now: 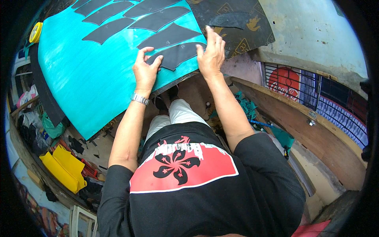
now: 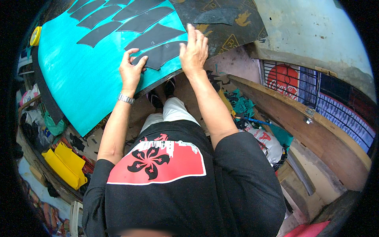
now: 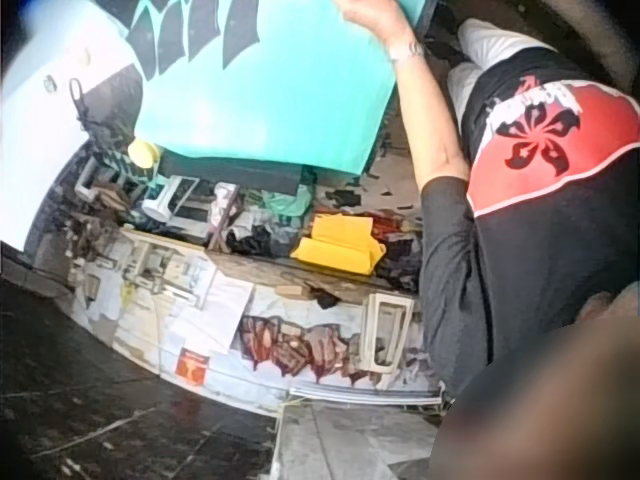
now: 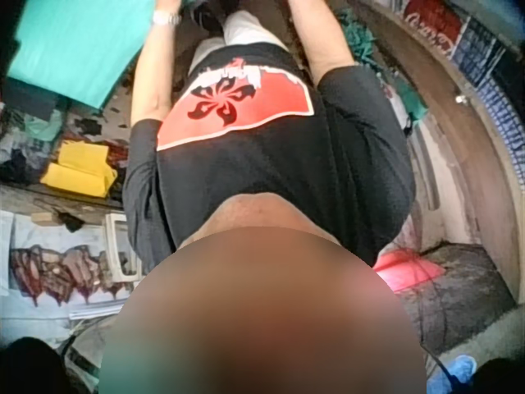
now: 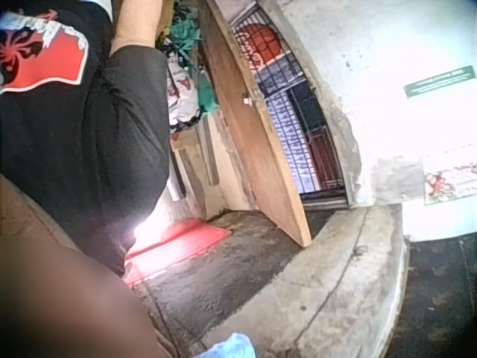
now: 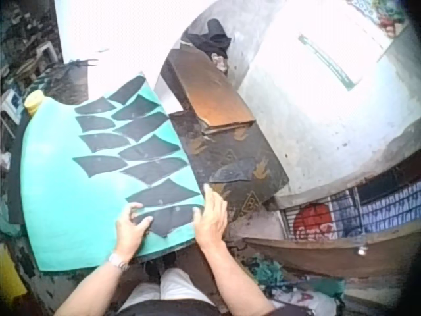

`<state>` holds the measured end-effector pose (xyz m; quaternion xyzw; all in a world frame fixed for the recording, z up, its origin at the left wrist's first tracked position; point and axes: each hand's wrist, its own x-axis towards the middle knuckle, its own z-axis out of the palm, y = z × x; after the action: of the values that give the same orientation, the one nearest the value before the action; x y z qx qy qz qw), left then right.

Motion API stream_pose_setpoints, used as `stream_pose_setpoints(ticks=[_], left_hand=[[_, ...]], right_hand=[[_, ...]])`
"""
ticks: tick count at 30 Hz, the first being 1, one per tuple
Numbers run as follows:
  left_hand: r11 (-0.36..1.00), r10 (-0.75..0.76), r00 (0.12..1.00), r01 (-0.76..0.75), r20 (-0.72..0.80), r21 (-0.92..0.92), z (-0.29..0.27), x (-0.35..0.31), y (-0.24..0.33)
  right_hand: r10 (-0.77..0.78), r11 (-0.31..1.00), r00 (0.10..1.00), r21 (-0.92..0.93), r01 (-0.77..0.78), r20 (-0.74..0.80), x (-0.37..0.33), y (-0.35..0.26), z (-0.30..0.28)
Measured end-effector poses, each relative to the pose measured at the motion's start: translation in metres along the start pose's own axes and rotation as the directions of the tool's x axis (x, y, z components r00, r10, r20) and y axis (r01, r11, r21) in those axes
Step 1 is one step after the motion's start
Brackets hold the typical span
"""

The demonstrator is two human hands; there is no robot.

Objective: The person smooths a large teal sheet on a workbench, then repeatedly picks up black cut pieces and places them in rows on the sheet. The person adjusts the positions of the pieces to align them neatly.

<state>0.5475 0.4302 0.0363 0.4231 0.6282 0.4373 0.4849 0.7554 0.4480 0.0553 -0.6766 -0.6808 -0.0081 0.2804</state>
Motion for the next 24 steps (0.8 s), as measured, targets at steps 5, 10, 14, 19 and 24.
stream_pose_setpoints(ticks=[5, 10, 14, 19, 24], left_hand=[[0.999, 0.033, 0.999, -0.033, 0.005, -0.015, -0.001, 0.002, -0.005], [0.997, 0.038, 0.999, -0.037, 0.010, -0.069, 0.000, 0.002, -0.009], [0.999, 0.027, 0.999, -0.026, 0.029, -0.036, -0.002, 0.003, -0.008], [0.999, -0.019, 0.999, 0.020, 0.031, -0.034, -0.002, 0.004, -0.005], [0.998, 0.020, 0.999, -0.022, 0.036, 0.066, -0.005, 0.000, 0.000]], right_hand=[[-0.427, 0.899, 0.772, 0.312, 0.307, 0.471, -0.036, -0.026, 0.002], [-0.387, 0.922, 0.768, 0.210, 0.325, 0.511, -0.053, -0.013, 0.014], [-0.226, 0.971, 0.845, 0.039, 0.237, 0.485, -0.040, 0.012, 0.005], [-0.100, 0.985, 0.882, -0.077, 0.152, 0.460, -0.033, 0.009, -0.007], [-0.353, 0.935, 0.683, 0.213, 0.284, 0.640, -0.051, -0.031, 0.015]])
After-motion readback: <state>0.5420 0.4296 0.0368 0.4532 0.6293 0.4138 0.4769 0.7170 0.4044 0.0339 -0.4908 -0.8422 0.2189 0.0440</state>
